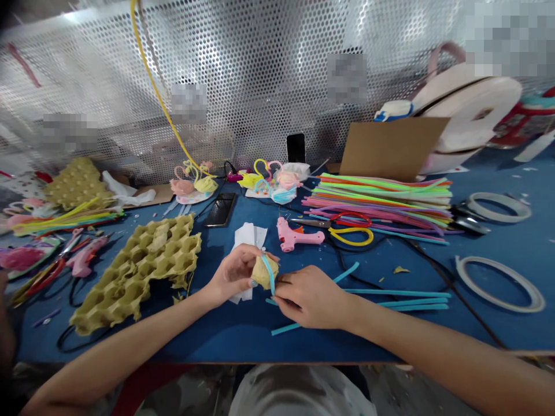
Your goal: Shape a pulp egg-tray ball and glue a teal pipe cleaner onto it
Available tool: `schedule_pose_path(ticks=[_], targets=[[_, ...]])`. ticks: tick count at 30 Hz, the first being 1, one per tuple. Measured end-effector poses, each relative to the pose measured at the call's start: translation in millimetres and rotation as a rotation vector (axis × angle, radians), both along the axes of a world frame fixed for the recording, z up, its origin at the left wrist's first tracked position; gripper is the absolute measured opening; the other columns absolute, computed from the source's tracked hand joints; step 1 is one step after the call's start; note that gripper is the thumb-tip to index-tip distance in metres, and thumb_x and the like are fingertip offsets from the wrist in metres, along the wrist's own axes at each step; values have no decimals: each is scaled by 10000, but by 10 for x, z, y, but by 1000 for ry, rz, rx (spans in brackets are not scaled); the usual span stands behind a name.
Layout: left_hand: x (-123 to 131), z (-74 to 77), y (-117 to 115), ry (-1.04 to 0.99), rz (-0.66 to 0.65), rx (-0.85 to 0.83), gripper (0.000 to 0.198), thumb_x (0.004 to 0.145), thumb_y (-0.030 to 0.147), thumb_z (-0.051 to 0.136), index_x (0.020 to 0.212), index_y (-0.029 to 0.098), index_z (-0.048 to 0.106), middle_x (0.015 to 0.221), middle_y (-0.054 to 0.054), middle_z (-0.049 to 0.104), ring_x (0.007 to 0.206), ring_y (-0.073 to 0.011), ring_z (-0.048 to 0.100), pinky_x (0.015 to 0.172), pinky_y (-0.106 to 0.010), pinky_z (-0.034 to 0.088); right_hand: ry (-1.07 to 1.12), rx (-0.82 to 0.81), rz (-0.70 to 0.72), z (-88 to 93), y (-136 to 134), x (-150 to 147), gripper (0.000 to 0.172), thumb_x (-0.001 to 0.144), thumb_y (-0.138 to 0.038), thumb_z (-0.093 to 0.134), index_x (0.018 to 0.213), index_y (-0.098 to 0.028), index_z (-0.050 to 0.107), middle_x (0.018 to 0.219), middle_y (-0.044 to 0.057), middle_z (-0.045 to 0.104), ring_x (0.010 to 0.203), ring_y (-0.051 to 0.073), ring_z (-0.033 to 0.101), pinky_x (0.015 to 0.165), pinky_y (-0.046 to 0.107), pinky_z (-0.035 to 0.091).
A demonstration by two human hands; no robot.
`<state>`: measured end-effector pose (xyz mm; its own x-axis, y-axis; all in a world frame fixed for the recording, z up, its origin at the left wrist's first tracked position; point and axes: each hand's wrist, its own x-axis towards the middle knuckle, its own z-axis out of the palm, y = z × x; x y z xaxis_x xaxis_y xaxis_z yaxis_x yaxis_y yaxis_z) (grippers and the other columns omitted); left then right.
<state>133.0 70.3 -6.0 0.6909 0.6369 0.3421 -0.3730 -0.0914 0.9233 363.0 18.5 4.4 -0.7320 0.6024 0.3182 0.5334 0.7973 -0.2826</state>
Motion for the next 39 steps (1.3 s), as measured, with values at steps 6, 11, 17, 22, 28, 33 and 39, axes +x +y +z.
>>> schedule_pose_path(ticks=[6,11,17,22,28,33,39], targets=[[23,-6,-33,-21,-8,-108,431,840,286,798,1190,215,557,1298,-157,667,1167,-258,674,947,-352,518,-4,6,-16,-3,-10,3,255,967,-213,524,734,-191,624,728,23,686,617,135,589,587,332,264],[17,-28,-17,-10,38,-128,445,812,300,825,1160,212,563,1315,-160,655,1130,-265,690,914,-347,528,-4,23,-28,-15,0,4,257,976,-219,519,746,-191,630,735,24,687,633,136,591,598,330,285],[32,-43,7,-41,110,-115,432,801,269,834,1127,196,560,1304,-154,648,1135,-256,676,883,-328,540,11,67,-53,17,46,42,228,951,-186,527,736,-197,602,701,3,643,610,123,544,581,310,281],[10,-55,24,-46,208,-100,447,836,234,800,1210,236,556,1258,-102,644,1096,-205,659,898,-305,532,-34,170,-115,112,120,148,240,974,-234,505,752,-198,590,692,1,602,604,131,511,586,310,271],[-23,-77,42,12,280,-38,457,861,240,774,1292,246,622,1275,-97,626,1123,-201,629,943,-297,523,-66,255,-115,251,160,310,219,980,-233,506,795,-198,617,702,3,609,609,138,525,595,301,309],[-23,-114,66,1,289,-25,445,865,252,768,1296,248,656,1255,-93,645,1113,-208,640,937,-296,540,-72,516,-119,431,260,464,152,975,-206,545,951,-172,691,871,61,725,775,186,632,693,312,418],[-24,-108,52,34,305,-83,474,864,270,769,1319,228,642,1197,-100,674,1054,-204,659,916,-295,546,-53,691,-264,598,469,534,169,986,-195,579,1057,-215,731,1016,75,734,965,235,643,878,372,471]])
